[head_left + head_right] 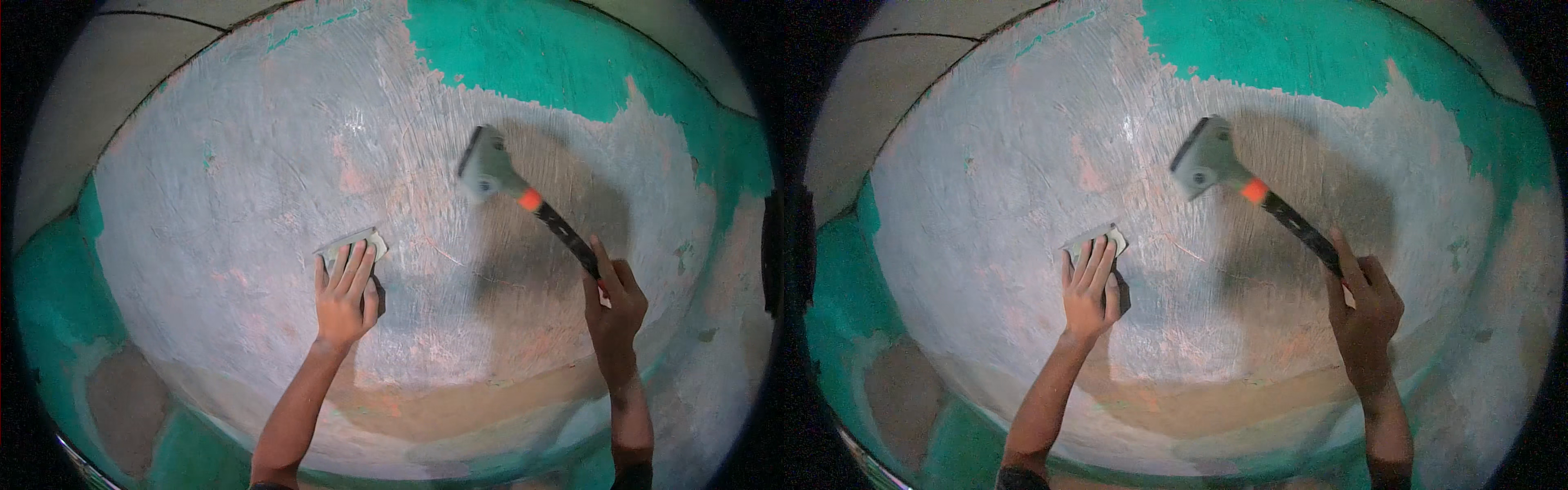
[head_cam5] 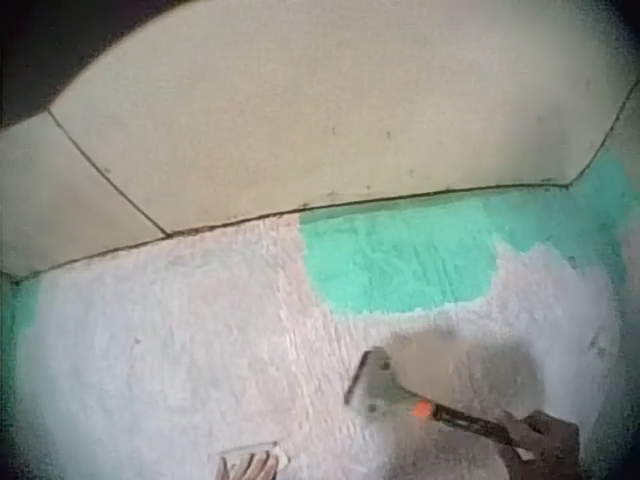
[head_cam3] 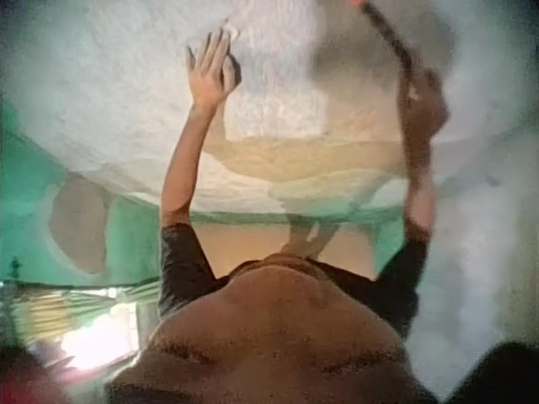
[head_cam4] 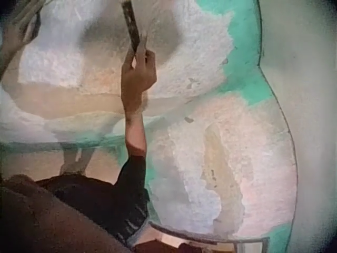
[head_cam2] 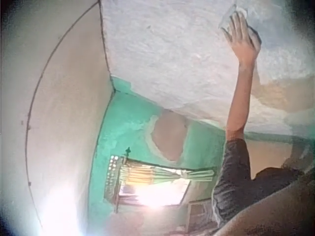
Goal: Scraping old paint from a wall using a scraper and sandpaper.
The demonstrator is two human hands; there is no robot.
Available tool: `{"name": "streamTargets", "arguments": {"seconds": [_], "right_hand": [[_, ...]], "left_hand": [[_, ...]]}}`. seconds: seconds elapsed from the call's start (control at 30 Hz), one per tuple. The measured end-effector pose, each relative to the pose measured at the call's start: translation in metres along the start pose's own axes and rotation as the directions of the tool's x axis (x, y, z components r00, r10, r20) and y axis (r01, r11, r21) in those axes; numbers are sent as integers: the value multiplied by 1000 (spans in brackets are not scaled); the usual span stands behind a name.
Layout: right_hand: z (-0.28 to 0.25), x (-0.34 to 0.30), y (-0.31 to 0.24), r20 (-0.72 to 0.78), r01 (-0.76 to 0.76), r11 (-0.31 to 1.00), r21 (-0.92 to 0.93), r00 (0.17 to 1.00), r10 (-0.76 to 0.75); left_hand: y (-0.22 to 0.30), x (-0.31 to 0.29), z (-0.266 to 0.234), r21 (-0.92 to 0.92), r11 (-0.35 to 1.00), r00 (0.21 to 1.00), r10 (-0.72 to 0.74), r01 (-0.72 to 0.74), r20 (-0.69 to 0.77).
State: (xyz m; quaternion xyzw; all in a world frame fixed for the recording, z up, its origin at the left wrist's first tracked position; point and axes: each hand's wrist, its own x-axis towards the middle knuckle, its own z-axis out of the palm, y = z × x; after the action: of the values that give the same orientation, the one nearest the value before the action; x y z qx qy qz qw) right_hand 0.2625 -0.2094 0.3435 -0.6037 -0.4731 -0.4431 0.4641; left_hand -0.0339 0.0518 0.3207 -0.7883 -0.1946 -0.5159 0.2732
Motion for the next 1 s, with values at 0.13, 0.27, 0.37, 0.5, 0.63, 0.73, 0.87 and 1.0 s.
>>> {"name": "streamTargets", "arguments": {"seconds": [0.13,0.27,0.37,0.5,0.63,0.73,0.87,1.0], "right_hand": [[4,22,-22,-16,262,936,-235,962,-274],[-1,27,-27,27,292,899,-327,954,-300],[-4,35,-35,44,326,885,-331,943,-331],[-8,35,-38,111,361,847,-390,932,-346],[-10,38,-42,109,380,844,-378,924,-367],[-8,34,-41,100,384,852,-356,922,-374],[-7,35,-47,127,357,868,-344,934,-334],[-12,33,-58,160,360,848,-390,933,-323]], "left_hand": [[1,-18,14,-40,995,994,-96,95,-43],[-5,-27,28,31,995,992,-92,95,-88],[-8,-30,30,73,993,990,-79,88,-120],[-7,-32,29,56,994,992,-93,97,-81],[-7,-29,34,76,995,993,-61,68,-97],[-10,-33,36,103,993,994,-47,58,-101],[-11,-34,35,111,993,995,-29,39,-94],[-11,-34,35,123,992,995,-26,39,-101]]}}
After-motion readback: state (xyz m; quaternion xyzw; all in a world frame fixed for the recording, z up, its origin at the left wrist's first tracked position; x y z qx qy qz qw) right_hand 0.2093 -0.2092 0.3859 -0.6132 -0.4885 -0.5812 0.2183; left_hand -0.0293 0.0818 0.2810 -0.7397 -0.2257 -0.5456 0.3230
